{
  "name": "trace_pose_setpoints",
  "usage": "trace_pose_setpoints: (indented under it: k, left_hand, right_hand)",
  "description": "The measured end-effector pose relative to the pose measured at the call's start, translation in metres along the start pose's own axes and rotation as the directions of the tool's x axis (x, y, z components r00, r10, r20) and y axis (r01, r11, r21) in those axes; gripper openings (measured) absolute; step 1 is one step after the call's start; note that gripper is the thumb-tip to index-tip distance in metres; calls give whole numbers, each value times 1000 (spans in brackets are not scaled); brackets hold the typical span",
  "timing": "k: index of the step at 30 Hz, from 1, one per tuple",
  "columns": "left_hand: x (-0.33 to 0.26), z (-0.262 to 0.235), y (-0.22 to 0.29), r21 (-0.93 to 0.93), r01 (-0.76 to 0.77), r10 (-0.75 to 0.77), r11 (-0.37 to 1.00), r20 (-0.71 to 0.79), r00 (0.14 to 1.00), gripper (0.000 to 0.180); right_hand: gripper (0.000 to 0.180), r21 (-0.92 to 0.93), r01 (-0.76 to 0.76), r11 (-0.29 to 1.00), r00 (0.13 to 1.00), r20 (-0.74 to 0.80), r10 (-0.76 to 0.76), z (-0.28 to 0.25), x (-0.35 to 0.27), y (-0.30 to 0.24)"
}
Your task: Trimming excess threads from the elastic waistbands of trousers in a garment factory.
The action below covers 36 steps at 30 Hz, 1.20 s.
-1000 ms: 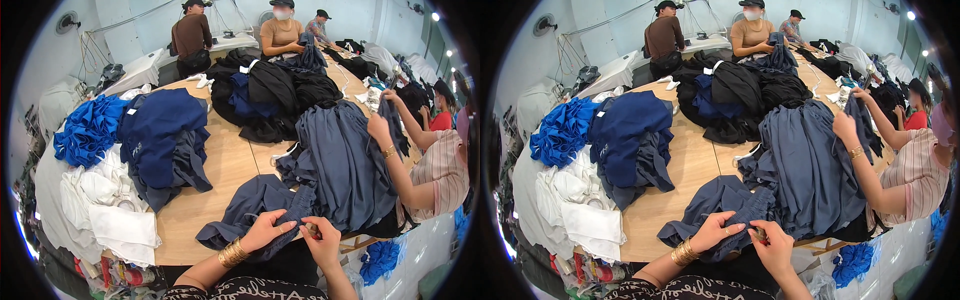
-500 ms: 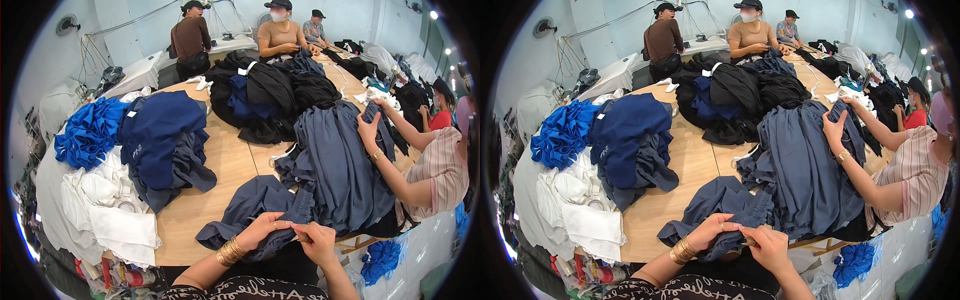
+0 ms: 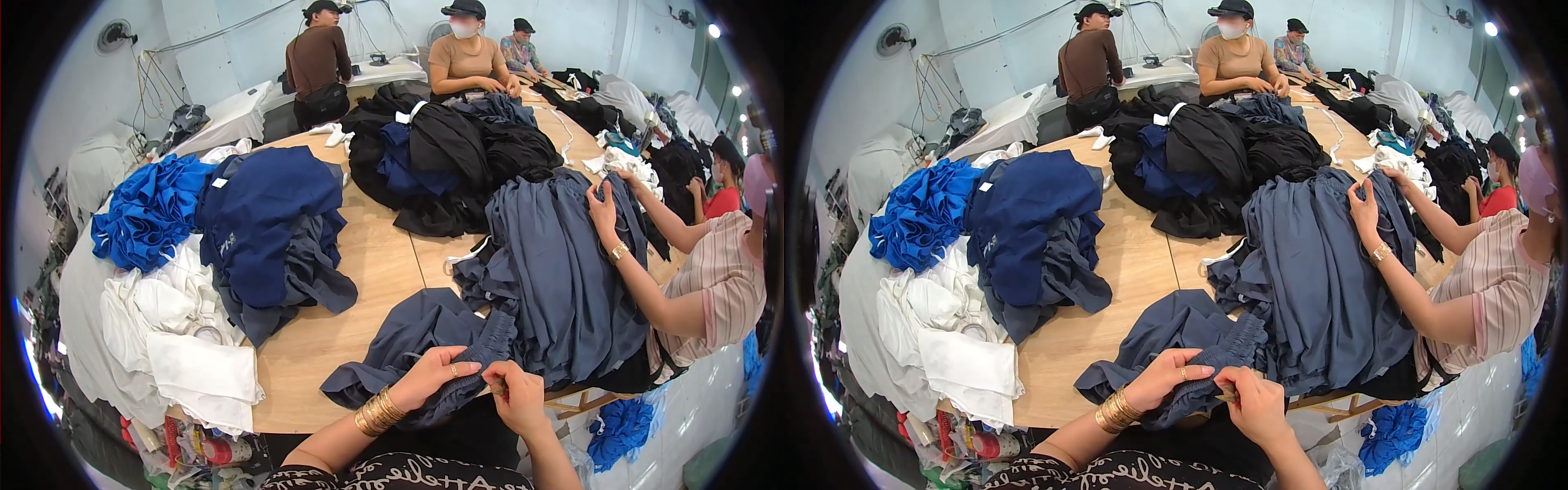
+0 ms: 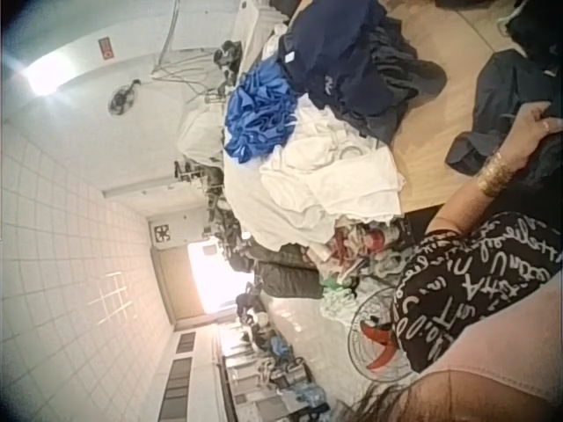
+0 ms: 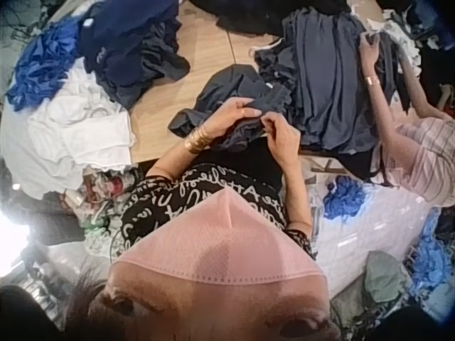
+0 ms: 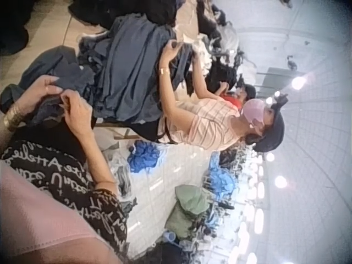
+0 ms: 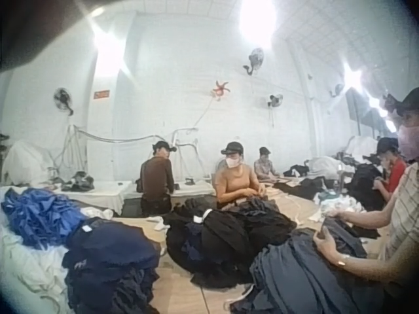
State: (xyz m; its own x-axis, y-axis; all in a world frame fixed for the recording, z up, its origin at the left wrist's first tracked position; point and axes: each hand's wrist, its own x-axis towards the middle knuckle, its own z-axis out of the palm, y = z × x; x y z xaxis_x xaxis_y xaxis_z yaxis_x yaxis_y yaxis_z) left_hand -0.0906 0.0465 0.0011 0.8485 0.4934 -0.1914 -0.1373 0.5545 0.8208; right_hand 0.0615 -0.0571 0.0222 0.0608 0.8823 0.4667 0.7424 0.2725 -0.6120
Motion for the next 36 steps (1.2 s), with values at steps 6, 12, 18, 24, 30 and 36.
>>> trace_pose_setpoints:
  k: [6,12,18,24,30,36]
  left_hand:
    - [-3,4,6,-5,-26,25,1000,-62,998,24]
    - [-6,2,7,150,-70,80,986,-61,995,22]
    - [-5,6,6,48,-14,17,999,-67,998,23]
    - [-3,9,6,-11,71,-71,997,-94,993,21]
    - [-4,11,2,10,11,-9,1000,-172,985,21]
    - [-5,17,3,31,9,-3,999,-191,982,20]
  right_hand:
    - [34,-8,-57,998,996,66,57,-3,-7,-1]
    - [16,38,6,999,997,-72,-3,-7,6,-9]
    - [22,-11,85,996,991,-99,-86,1,0,4]
    - [27,73,-5,997,1000,-20,6,-8,-2,1]
    - [35,52,-39,998,999,6,39,3,-9,2]
    - [37,45,-85,995,993,91,81,2,-11,5]
